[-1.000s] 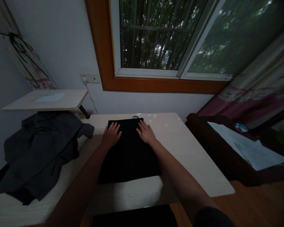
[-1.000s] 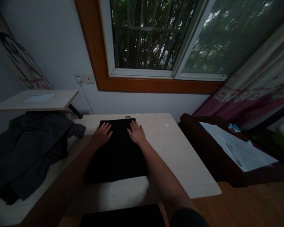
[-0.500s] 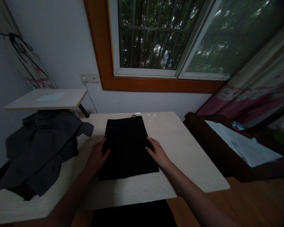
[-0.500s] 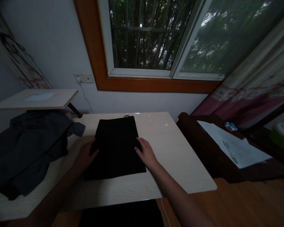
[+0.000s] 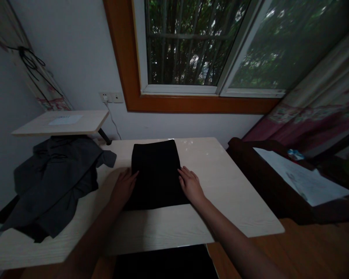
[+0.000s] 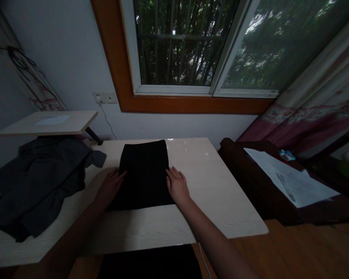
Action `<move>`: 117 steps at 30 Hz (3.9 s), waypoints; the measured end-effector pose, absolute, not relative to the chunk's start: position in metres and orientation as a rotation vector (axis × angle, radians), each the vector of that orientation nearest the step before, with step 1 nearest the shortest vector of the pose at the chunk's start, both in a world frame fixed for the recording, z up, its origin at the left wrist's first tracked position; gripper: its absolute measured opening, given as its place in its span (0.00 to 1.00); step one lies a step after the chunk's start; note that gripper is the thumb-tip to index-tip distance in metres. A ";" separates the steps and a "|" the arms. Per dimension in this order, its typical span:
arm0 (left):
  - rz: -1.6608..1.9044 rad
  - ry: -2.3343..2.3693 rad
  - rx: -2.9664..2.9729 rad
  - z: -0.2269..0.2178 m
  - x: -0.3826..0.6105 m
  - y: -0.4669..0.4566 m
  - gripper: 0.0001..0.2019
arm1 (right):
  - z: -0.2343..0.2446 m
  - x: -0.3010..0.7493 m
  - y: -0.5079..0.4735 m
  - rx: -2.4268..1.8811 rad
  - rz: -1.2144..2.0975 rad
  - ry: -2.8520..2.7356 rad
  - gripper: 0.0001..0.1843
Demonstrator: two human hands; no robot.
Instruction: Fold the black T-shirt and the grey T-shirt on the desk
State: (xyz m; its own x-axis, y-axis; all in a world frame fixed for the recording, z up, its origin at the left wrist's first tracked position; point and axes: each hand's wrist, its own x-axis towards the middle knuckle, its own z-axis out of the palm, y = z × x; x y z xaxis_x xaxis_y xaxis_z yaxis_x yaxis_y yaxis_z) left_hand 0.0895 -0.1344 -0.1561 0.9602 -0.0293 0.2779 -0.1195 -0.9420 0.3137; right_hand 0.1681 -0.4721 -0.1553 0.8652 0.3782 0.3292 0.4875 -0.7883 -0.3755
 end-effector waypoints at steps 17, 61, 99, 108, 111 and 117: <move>0.485 0.027 2.406 -0.149 0.080 -0.130 0.33 | -0.142 0.160 -0.484 -2.200 -0.261 -0.488 0.23; 0.552 -0.039 2.653 -0.108 0.019 -0.163 0.18 | -0.109 0.111 -0.515 -2.245 -0.292 -0.490 0.16; 0.404 -0.011 2.844 -0.157 0.082 -0.138 0.26 | -0.150 0.162 -0.483 -2.670 -0.280 -0.738 0.29; 0.433 0.193 2.571 -0.156 0.074 -0.121 0.32 | -0.148 0.174 -0.507 -2.376 -0.360 -0.488 0.25; 0.444 0.232 2.471 -0.152 0.074 -0.122 0.31 | -0.143 0.174 -0.507 -2.316 -0.369 -0.455 0.24; 0.481 0.295 2.354 -0.146 0.072 -0.121 0.29 | -0.139 0.172 -0.507 -2.292 -0.319 -0.454 0.20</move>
